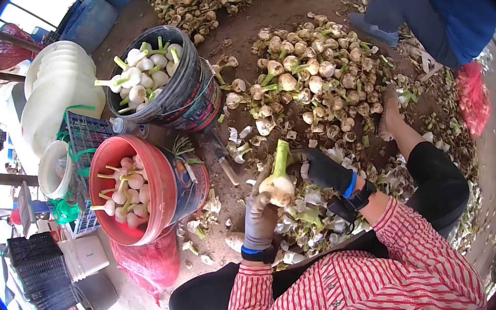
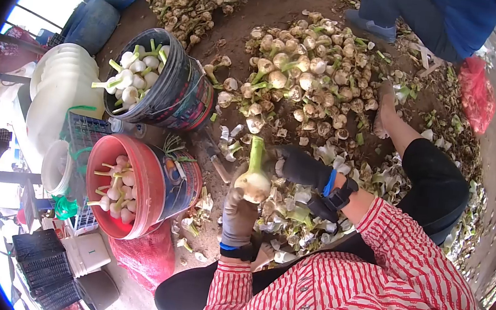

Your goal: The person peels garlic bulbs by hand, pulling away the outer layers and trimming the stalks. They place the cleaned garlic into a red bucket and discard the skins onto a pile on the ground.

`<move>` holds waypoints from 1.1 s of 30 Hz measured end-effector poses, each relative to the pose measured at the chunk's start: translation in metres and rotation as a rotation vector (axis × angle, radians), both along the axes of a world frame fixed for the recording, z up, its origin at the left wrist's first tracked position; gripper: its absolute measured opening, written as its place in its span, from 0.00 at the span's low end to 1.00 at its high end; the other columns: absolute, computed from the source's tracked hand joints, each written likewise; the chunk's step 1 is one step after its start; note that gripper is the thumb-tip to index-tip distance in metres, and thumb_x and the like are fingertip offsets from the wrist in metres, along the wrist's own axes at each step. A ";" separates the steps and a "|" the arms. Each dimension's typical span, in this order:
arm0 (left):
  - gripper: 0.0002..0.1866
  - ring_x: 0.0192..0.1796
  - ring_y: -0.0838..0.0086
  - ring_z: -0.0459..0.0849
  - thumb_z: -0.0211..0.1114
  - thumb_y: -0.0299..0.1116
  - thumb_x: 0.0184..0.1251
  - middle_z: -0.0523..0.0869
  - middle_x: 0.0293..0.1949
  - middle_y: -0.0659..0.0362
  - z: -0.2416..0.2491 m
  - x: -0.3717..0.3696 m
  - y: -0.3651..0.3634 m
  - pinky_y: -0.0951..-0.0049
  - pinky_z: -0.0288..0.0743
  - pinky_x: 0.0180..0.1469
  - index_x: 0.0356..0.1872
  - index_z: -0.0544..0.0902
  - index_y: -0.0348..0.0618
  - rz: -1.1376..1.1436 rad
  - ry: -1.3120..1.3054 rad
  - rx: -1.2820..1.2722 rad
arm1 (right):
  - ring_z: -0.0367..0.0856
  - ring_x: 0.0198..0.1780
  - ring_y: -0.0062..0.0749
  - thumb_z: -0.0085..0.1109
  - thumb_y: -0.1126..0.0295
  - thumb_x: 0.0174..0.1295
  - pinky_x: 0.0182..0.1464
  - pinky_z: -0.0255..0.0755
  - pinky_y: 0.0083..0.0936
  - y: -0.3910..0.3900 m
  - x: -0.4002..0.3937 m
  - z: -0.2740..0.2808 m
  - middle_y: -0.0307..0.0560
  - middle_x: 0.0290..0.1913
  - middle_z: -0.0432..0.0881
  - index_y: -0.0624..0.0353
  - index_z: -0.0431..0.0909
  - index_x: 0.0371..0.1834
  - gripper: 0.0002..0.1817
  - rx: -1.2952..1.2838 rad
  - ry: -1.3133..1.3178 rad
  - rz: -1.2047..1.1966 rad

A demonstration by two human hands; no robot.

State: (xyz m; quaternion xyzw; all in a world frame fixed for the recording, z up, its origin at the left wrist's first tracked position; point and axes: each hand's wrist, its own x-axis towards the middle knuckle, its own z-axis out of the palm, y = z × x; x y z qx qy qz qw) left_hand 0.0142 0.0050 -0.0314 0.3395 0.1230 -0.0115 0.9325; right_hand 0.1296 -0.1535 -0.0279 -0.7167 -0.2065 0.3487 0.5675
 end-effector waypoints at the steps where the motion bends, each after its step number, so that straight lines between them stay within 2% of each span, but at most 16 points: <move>1: 0.37 0.58 0.64 0.73 0.64 0.45 0.54 0.72 0.57 0.51 -0.003 -0.001 -0.001 0.64 0.66 0.61 0.62 0.63 0.38 0.006 0.045 -0.029 | 0.72 0.37 0.16 0.60 0.63 0.59 0.41 0.68 0.15 0.002 -0.001 -0.012 0.41 0.39 0.80 0.66 0.72 0.51 0.21 0.002 0.000 -0.001; 4: 0.36 0.57 0.64 0.73 0.64 0.46 0.54 0.72 0.57 0.52 -0.006 0.000 -0.003 0.63 0.66 0.61 0.62 0.63 0.41 0.052 0.083 -0.252 | 0.73 0.40 0.18 0.62 0.61 0.56 0.44 0.68 0.16 0.009 -0.005 -0.038 0.41 0.42 0.79 0.65 0.71 0.53 0.25 0.245 0.110 -0.038; 5: 0.36 0.57 0.64 0.73 0.64 0.46 0.54 0.72 0.57 0.52 -0.007 -0.001 -0.003 0.63 0.66 0.61 0.62 0.63 0.41 0.054 0.083 -0.252 | 0.73 0.36 0.19 0.59 0.65 0.57 0.41 0.69 0.20 0.014 -0.008 -0.025 0.41 0.37 0.79 0.63 0.73 0.49 0.19 0.260 0.024 -0.066; 6: 0.34 0.55 0.65 0.74 0.61 0.48 0.55 0.72 0.57 0.51 -0.010 -0.002 -0.002 0.65 0.68 0.56 0.61 0.65 0.41 -0.004 0.058 -0.328 | 0.73 0.32 0.19 0.57 0.68 0.58 0.37 0.70 0.23 0.016 -0.011 -0.018 0.41 0.31 0.79 0.61 0.75 0.45 0.13 0.275 -0.060 -0.095; 9: 0.33 0.46 0.69 0.77 0.52 0.59 0.60 0.74 0.53 0.49 -0.028 -0.002 0.008 0.75 0.72 0.40 0.55 0.71 0.41 -0.219 -0.009 -0.526 | 0.74 0.33 0.21 0.54 0.68 0.60 0.38 0.70 0.25 0.012 -0.013 -0.040 0.43 0.33 0.80 0.63 0.71 0.50 0.17 0.303 -0.182 -0.106; 13: 0.36 0.41 0.72 0.78 0.48 0.64 0.61 0.77 0.48 0.52 -0.011 0.007 0.000 0.81 0.72 0.34 0.56 0.70 0.41 -0.226 0.023 -0.407 | 0.76 0.34 0.24 0.52 0.67 0.59 0.38 0.71 0.25 0.017 -0.020 -0.054 0.48 0.34 0.81 0.65 0.73 0.49 0.17 0.368 0.007 -0.294; 15: 0.38 0.43 0.71 0.78 0.54 0.61 0.60 0.79 0.42 0.54 0.001 0.006 -0.012 0.77 0.75 0.39 0.57 0.68 0.34 0.145 0.267 0.390 | 0.76 0.34 0.24 0.51 0.68 0.59 0.38 0.71 0.24 0.015 -0.020 -0.031 0.48 0.33 0.81 0.65 0.75 0.47 0.15 0.176 -0.088 -0.331; 16: 0.38 0.43 0.71 0.78 0.54 0.61 0.60 0.79 0.42 0.54 -0.002 0.005 -0.011 0.77 0.75 0.39 0.57 0.68 0.34 0.147 0.269 0.389 | 0.76 0.33 0.24 0.51 0.69 0.59 0.38 0.71 0.24 0.015 -0.021 -0.024 0.49 0.33 0.81 0.65 0.76 0.45 0.14 -0.013 -0.182 -0.368; 18: 0.34 0.47 0.70 0.77 0.56 0.55 0.62 0.77 0.47 0.53 -0.010 0.004 -0.003 0.73 0.76 0.44 0.59 0.66 0.38 0.167 0.209 0.745 | 0.76 0.35 0.24 0.55 0.71 0.57 0.40 0.71 0.24 0.002 -0.010 -0.043 0.47 0.35 0.80 0.65 0.75 0.44 0.14 0.111 -0.074 -0.268; 20: 0.25 0.48 0.69 0.79 0.57 0.43 0.65 0.77 0.48 0.55 0.004 0.005 0.004 0.71 0.78 0.43 0.59 0.66 0.42 0.168 0.242 0.335 | 0.76 0.37 0.24 0.59 0.72 0.54 0.42 0.71 0.23 -0.001 -0.010 -0.047 0.46 0.37 0.80 0.65 0.74 0.44 0.15 0.232 0.040 -0.168; 22: 0.28 0.49 0.69 0.79 0.61 0.42 0.62 0.77 0.49 0.55 -0.006 0.004 0.001 0.72 0.78 0.43 0.60 0.65 0.42 0.168 0.186 0.258 | 0.77 0.32 0.24 0.52 0.72 0.59 0.37 0.71 0.23 0.002 -0.010 -0.043 0.49 0.32 0.81 0.66 0.77 0.41 0.11 0.244 -0.274 -0.089; 27: 0.38 0.50 0.70 0.77 0.70 0.45 0.51 0.74 0.52 0.55 -0.015 0.008 -0.003 0.74 0.75 0.48 0.61 0.63 0.40 0.090 0.023 0.571 | 0.76 0.32 0.23 0.55 0.71 0.56 0.35 0.70 0.24 -0.007 -0.012 0.016 0.48 0.32 0.80 0.65 0.77 0.37 0.09 0.043 -0.258 0.107; 30: 0.40 0.51 0.68 0.76 0.72 0.50 0.47 0.73 0.53 0.55 -0.021 0.003 0.003 0.75 0.73 0.53 0.59 0.64 0.40 0.023 0.088 0.561 | 0.74 0.31 0.20 0.54 0.70 0.58 0.32 0.68 0.22 -0.015 -0.001 -0.030 0.46 0.29 0.79 0.62 0.76 0.32 0.07 0.253 -0.226 0.176; 31: 0.40 0.50 0.68 0.76 0.71 0.52 0.47 0.74 0.51 0.55 -0.017 0.002 0.004 0.75 0.74 0.52 0.57 0.66 0.40 0.033 0.094 0.268 | 0.74 0.30 0.21 0.52 0.68 0.60 0.30 0.66 0.19 -0.006 -0.003 -0.036 0.46 0.30 0.79 0.60 0.75 0.27 0.08 0.511 -0.129 -0.027; 32: 0.39 0.50 0.69 0.77 0.70 0.54 0.46 0.75 0.50 0.55 -0.012 0.001 0.003 0.76 0.75 0.50 0.56 0.68 0.41 0.042 0.098 -0.027 | 0.76 0.32 0.26 0.51 0.68 0.61 0.33 0.68 0.21 -0.018 0.001 -0.037 0.46 0.33 0.79 0.58 0.75 0.28 0.08 0.545 0.284 -0.042; 33: 0.35 0.44 0.72 0.79 0.67 0.54 0.50 0.78 0.46 0.57 -0.004 -0.006 0.001 0.74 0.77 0.40 0.53 0.70 0.38 0.093 0.144 -0.062 | 0.76 0.34 0.26 0.52 0.67 0.61 0.34 0.69 0.22 -0.021 -0.002 -0.039 0.45 0.34 0.79 0.59 0.75 0.31 0.07 0.471 0.112 -0.113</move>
